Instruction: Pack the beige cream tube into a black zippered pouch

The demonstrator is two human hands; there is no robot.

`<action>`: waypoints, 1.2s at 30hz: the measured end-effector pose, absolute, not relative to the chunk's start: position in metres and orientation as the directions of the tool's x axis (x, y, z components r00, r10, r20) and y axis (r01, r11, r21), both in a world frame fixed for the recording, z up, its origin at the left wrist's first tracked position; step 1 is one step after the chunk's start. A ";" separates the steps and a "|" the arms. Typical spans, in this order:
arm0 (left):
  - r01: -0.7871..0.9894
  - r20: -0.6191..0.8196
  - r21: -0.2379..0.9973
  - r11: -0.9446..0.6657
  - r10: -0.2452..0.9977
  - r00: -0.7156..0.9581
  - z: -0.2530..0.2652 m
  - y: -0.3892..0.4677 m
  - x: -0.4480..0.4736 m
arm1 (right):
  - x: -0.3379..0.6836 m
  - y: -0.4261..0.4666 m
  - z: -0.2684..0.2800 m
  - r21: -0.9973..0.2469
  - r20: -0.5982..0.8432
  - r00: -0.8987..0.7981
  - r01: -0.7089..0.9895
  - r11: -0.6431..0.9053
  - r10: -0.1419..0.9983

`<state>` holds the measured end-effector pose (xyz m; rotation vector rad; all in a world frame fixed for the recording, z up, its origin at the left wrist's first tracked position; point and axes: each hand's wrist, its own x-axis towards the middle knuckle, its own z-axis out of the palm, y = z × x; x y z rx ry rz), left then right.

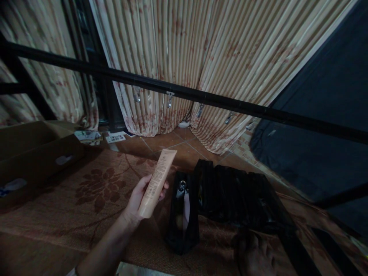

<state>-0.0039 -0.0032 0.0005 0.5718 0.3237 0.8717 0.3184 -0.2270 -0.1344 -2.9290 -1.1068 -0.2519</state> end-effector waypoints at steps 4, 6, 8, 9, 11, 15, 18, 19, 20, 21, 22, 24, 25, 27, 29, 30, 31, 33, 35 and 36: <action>-0.552 0.040 0.765 0.330 0.832 0.553 0.001 -0.007 0.001 | 0.321 -0.229 -0.137 0.064 0.143 0.725 0.673 -0.737 0.674; -0.539 0.052 0.785 0.306 0.834 0.549 0.002 -0.008 0.002 | 0.320 -0.229 -0.136 0.059 0.155 0.718 0.679 -0.732 0.679; -0.533 0.039 0.784 0.317 0.833 0.552 0.001 -0.008 0.003 | 0.318 -0.229 -0.134 0.050 0.159 0.721 0.676 -0.735 0.674; -0.533 0.033 0.782 0.322 0.834 0.551 0.001 -0.008 0.004 | 0.317 -0.228 -0.133 0.046 0.157 0.724 0.674 -0.738 0.671; -0.543 0.028 0.775 0.324 0.841 0.541 0.000 -0.008 0.004 | 0.315 -0.227 -0.130 0.037 0.153 0.727 0.673 -0.739 0.669; -0.579 0.018 0.754 0.310 0.871 0.490 -0.003 -0.006 0.005 | 0.312 -0.226 -0.127 0.033 0.161 0.722 0.678 -0.734 0.673; -0.593 -0.023 0.747 0.302 0.902 0.432 -0.005 -0.006 0.007 | 0.312 -0.226 -0.126 0.037 0.148 0.735 0.665 -0.746 0.662; -0.594 -0.040 0.745 0.303 0.909 0.414 -0.005 -0.006 0.008 | 0.312 -0.226 -0.126 0.036 0.145 0.738 0.661 -0.749 0.658; -0.592 -0.058 0.745 0.308 0.914 0.402 -0.006 -0.006 0.008 | 0.312 -0.226 -0.126 0.033 0.145 0.740 0.659 -0.751 0.656; -0.588 -0.074 0.745 0.315 0.915 0.396 -0.006 -0.006 0.008 | 0.312 -0.226 -0.126 0.031 0.148 0.740 0.660 -0.751 0.656; -0.585 -0.092 0.743 0.325 0.915 0.392 -0.006 -0.006 0.008 | 0.312 -0.226 -0.125 0.029 0.149 0.736 0.665 -0.747 0.661; -0.592 -0.140 0.716 0.370 0.907 0.397 -0.004 -0.006 0.007 | 0.312 -0.226 -0.125 0.026 0.144 0.724 0.678 -0.734 0.674; -0.604 -0.167 0.681 0.415 0.890 0.424 -0.004 -0.005 0.006 | 0.312 -0.226 -0.124 0.026 0.139 0.717 0.686 -0.727 0.683; -0.634 -0.193 0.558 0.535 0.827 0.529 -0.002 -0.003 0.004 | 0.311 -0.226 -0.123 0.024 0.137 0.710 0.695 -0.719 0.690; -0.642 -0.148 0.416 0.644 0.745 0.651 0.000 -0.001 0.001 | 0.311 -0.227 -0.123 0.017 0.144 0.720 0.684 -0.729 0.679; -0.641 -0.109 0.362 0.677 0.714 0.692 0.001 -0.001 -0.001 | 0.311 -0.227 -0.124 0.013 0.150 0.728 0.675 -0.737 0.669; -0.641 -0.073 0.323 0.696 0.694 0.716 0.002 -0.001 -0.003 | 0.312 -0.228 -0.124 0.009 0.154 0.733 0.670 -0.742 0.663; -0.633 -0.024 0.283 0.720 0.665 0.746 0.004 -0.002 -0.006 | 0.314 -0.229 -0.126 0.001 0.154 0.730 0.674 -0.739 0.666; -0.614 0.002 0.266 0.743 0.637 0.771 0.004 -0.004 -0.008 | 0.317 -0.231 -0.129 0.000 0.144 0.722 0.684 -0.729 0.677; -0.599 0.011 0.265 0.755 0.619 0.785 0.004 -0.005 -0.008 | 0.320 -0.233 -0.131 0.004 0.138 0.722 0.684 -0.730 0.678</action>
